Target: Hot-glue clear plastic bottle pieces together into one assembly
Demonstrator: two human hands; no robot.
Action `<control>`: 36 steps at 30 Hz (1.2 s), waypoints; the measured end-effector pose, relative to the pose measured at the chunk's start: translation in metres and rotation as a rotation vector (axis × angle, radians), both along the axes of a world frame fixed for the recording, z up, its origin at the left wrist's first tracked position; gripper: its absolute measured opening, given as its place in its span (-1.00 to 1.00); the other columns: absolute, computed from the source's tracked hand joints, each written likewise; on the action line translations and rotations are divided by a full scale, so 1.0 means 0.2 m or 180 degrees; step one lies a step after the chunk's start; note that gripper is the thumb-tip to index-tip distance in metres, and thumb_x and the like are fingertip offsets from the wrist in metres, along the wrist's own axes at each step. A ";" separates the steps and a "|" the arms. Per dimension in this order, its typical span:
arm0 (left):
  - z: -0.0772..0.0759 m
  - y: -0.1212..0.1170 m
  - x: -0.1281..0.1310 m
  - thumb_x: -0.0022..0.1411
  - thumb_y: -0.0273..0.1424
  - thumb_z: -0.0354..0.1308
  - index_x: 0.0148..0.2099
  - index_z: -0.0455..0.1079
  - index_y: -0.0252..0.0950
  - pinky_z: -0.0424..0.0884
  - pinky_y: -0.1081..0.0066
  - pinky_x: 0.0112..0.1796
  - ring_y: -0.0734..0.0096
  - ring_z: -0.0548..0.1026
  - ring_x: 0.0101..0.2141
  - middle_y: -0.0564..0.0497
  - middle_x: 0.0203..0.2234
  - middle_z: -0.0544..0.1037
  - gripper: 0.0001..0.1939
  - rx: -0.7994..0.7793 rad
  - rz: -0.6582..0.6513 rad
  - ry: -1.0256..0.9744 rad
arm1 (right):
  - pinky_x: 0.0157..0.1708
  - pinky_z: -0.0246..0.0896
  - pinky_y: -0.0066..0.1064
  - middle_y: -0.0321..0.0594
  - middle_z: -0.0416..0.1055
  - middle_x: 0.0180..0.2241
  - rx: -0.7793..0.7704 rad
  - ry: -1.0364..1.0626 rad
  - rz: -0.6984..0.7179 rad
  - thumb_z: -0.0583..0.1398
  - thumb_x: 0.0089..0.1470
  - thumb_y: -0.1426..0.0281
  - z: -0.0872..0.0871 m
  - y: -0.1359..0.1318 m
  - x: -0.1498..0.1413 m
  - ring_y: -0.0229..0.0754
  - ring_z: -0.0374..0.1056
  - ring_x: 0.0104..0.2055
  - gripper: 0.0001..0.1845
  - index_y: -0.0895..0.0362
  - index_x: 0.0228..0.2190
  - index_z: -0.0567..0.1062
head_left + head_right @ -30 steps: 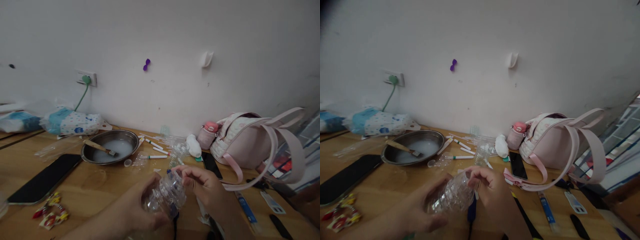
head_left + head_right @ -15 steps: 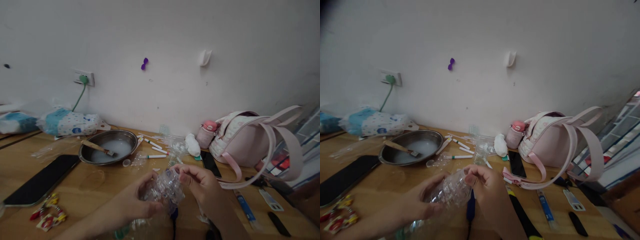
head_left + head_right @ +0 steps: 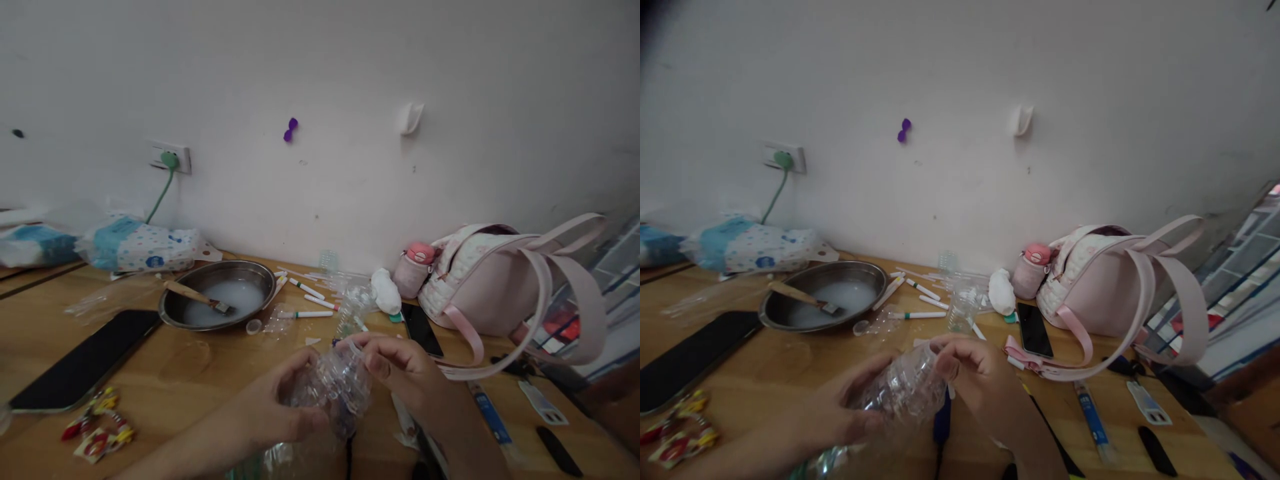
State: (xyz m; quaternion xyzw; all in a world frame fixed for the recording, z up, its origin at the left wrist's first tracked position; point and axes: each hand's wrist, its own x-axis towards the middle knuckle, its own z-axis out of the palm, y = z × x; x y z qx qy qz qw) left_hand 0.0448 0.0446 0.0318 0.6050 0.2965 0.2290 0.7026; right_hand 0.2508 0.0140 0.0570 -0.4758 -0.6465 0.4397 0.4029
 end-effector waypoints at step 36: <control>-0.04 0.05 -0.08 -0.01 -0.44 0.29 0.09 0.18 -0.19 0.33 0.07 -0.11 0.06 0.43 -0.08 -0.13 -0.05 0.49 -0.39 0.4385 0.1196 0.1311 | 0.03 0.09 -0.30 -0.23 0.39 -0.01 0.0129 -0.0103 -0.0314 0.19 0.05 0.01 0.03 -0.02 -0.01 -0.07 0.22 0.10 -0.66 0.00 -0.42 0.55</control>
